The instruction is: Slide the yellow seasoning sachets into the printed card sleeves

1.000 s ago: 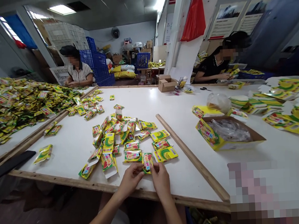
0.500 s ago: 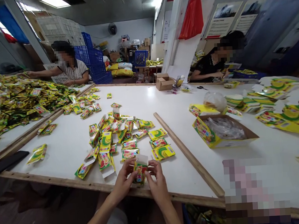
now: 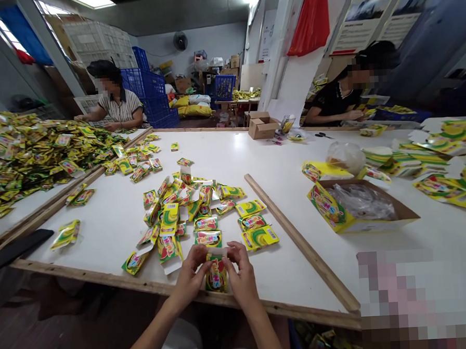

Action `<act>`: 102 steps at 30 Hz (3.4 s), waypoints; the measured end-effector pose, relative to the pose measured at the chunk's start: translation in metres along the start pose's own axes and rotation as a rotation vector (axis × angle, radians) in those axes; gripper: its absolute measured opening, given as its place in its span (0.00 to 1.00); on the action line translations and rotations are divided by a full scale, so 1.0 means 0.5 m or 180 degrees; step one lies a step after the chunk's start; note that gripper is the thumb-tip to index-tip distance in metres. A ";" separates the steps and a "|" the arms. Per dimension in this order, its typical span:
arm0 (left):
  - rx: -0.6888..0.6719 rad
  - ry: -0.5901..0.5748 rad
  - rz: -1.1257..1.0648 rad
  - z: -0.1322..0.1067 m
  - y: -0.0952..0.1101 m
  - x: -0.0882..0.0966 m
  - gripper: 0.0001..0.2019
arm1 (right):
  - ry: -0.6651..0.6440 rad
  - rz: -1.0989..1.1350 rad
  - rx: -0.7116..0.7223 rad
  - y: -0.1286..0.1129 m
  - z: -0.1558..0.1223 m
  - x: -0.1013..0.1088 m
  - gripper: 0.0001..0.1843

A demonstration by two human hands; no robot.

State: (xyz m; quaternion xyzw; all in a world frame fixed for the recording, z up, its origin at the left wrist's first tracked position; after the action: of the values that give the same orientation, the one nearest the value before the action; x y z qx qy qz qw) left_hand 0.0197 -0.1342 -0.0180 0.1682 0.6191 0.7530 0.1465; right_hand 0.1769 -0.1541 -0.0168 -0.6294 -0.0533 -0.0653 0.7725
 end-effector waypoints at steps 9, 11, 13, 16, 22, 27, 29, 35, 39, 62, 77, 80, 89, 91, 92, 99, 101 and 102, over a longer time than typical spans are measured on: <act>-0.0175 0.0092 0.0345 -0.003 0.031 -0.011 0.07 | -0.0194 -0.0486 0.0239 -0.026 -0.008 0.001 0.11; -0.0095 0.0225 0.0289 -0.001 0.035 -0.015 0.06 | -0.0096 -0.0496 0.0258 -0.033 -0.009 -0.003 0.11; 0.0028 0.0301 0.0203 0.004 0.035 -0.017 0.07 | -0.0031 -0.0517 0.0196 -0.037 -0.008 -0.006 0.12; 0.0207 0.0384 0.0064 0.012 0.032 -0.016 0.09 | 0.0024 -0.0528 -0.0034 -0.044 0.000 -0.010 0.13; 0.0246 0.0460 -0.0230 0.021 0.022 -0.010 0.10 | -0.0022 -0.0379 -0.0289 -0.050 0.015 -0.012 0.16; 0.0206 0.0323 -0.0369 0.007 0.004 -0.006 0.11 | -0.0216 -0.0144 -0.0181 -0.029 -0.002 0.002 0.15; 0.0188 0.0294 -0.0281 0.003 0.000 -0.004 0.10 | -0.0230 -0.0055 -0.0156 -0.018 -0.010 0.003 0.14; 0.0069 0.0314 0.0014 -0.003 0.010 -0.006 0.08 | -0.0118 -0.0092 -0.0088 -0.020 -0.018 -0.016 0.14; -0.0022 0.0293 0.0443 -0.004 0.013 0.001 0.14 | 0.0352 -0.0674 -0.0085 -0.064 -0.049 0.056 0.15; -0.0781 -0.0365 0.1988 0.027 0.066 0.006 0.20 | 0.0070 -0.0515 0.0041 -0.016 -0.020 0.022 0.13; 0.0203 -0.0041 0.0156 0.006 0.022 -0.019 0.06 | -0.0232 -0.0243 -0.0148 0.004 -0.007 0.035 0.14; 0.0009 0.0004 0.0167 0.009 0.021 -0.020 0.05 | -0.0031 -0.0273 -0.0013 0.000 0.004 0.028 0.14; -0.0074 0.0097 0.0329 0.007 0.033 -0.023 0.06 | -0.0161 -0.0372 0.0222 -0.016 -0.010 0.017 0.10; -0.0051 0.0174 0.0343 0.008 0.039 -0.025 0.06 | -0.0106 -0.0394 0.0234 -0.020 -0.012 0.016 0.10; -0.0018 0.0207 0.0331 0.009 0.041 -0.026 0.06 | -0.0066 -0.0411 0.0214 -0.021 -0.011 0.014 0.11; 0.0271 0.0499 0.0211 0.024 0.040 -0.035 0.07 | 0.0143 -0.0583 -0.0194 -0.028 0.004 0.009 0.14; 0.0289 0.0543 0.0185 0.029 0.038 -0.036 0.06 | 0.0120 -0.0513 -0.0215 -0.030 0.008 0.007 0.14; 0.0296 0.0555 0.0178 0.031 0.038 -0.037 0.06 | 0.0103 -0.0472 -0.0224 -0.030 0.010 0.007 0.14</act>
State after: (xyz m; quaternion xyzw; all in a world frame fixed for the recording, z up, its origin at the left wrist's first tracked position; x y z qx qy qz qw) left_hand 0.0427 -0.1320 0.0019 0.1259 0.6588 0.7390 0.0631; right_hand 0.1776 -0.1525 -0.0008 -0.6493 -0.0849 -0.1343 0.7437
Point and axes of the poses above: each hand's wrist, its own z-axis towards the middle knuckle, its own x-axis out of the back of the hand, y = z × x, the point moved 1 cm from there along z, towards the middle knuckle, and after that the axes turned 10 degrees about -y, right-handed, at the moved point
